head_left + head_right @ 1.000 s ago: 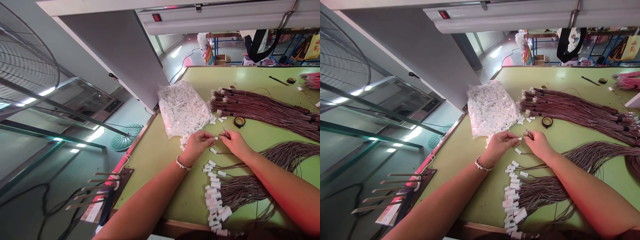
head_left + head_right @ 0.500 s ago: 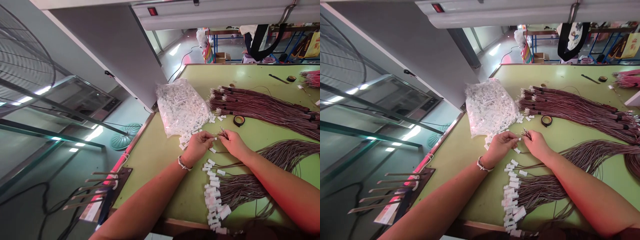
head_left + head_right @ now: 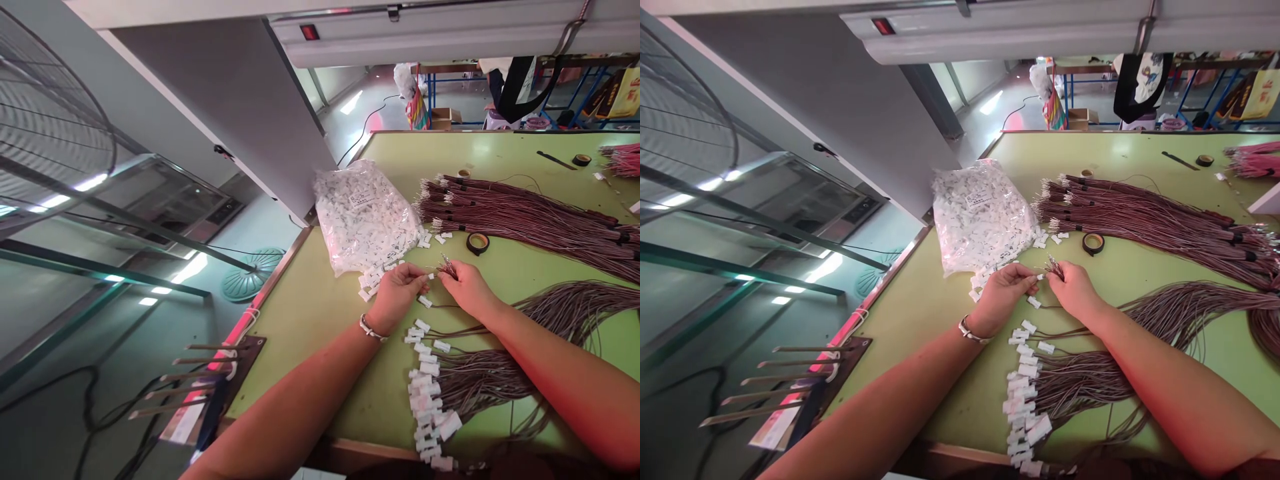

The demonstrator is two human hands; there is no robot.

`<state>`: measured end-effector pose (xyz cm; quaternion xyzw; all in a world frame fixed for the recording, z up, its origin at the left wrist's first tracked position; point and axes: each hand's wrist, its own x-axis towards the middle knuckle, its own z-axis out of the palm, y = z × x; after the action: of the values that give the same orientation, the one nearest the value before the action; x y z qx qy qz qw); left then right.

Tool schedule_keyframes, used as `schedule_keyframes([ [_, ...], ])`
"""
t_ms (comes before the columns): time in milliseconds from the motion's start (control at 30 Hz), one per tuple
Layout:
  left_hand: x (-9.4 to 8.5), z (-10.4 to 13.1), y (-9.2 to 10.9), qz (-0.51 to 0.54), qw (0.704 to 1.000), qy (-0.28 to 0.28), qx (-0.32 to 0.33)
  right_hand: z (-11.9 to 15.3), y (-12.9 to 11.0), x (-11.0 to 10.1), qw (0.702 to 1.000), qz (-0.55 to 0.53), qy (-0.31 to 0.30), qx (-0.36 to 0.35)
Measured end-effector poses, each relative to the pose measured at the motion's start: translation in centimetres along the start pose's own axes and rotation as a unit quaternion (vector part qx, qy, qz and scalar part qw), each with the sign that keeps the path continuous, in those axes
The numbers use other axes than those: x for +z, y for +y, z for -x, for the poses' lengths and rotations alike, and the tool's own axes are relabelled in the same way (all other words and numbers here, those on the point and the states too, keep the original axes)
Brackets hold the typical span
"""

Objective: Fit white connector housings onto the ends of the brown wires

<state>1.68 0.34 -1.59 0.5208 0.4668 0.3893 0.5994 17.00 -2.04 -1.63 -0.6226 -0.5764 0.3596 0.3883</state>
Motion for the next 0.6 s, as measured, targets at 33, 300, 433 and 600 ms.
schedule_keyframes([
  [33,-0.09,-0.03,-0.01,-0.001,1.0,0.0,0.002,-0.05,0.01,-0.02,1.0,-0.001,0.001,0.003],
  [300,-0.16,-0.01,-0.07,-0.041,0.998,-0.026,0.028,0.05,0.31,0.23,1.0,0.019,-0.001,-0.001],
  [433,0.06,0.07,-0.21,-0.083,0.995,-0.025,0.053,0.13,0.39,0.36,0.999,0.036,-0.004,-0.014],
  [600,-0.08,-0.09,-0.58,-0.115,0.991,-0.033,0.064,-0.12,0.57,-0.04,0.999,0.015,-0.01,-0.032],
])
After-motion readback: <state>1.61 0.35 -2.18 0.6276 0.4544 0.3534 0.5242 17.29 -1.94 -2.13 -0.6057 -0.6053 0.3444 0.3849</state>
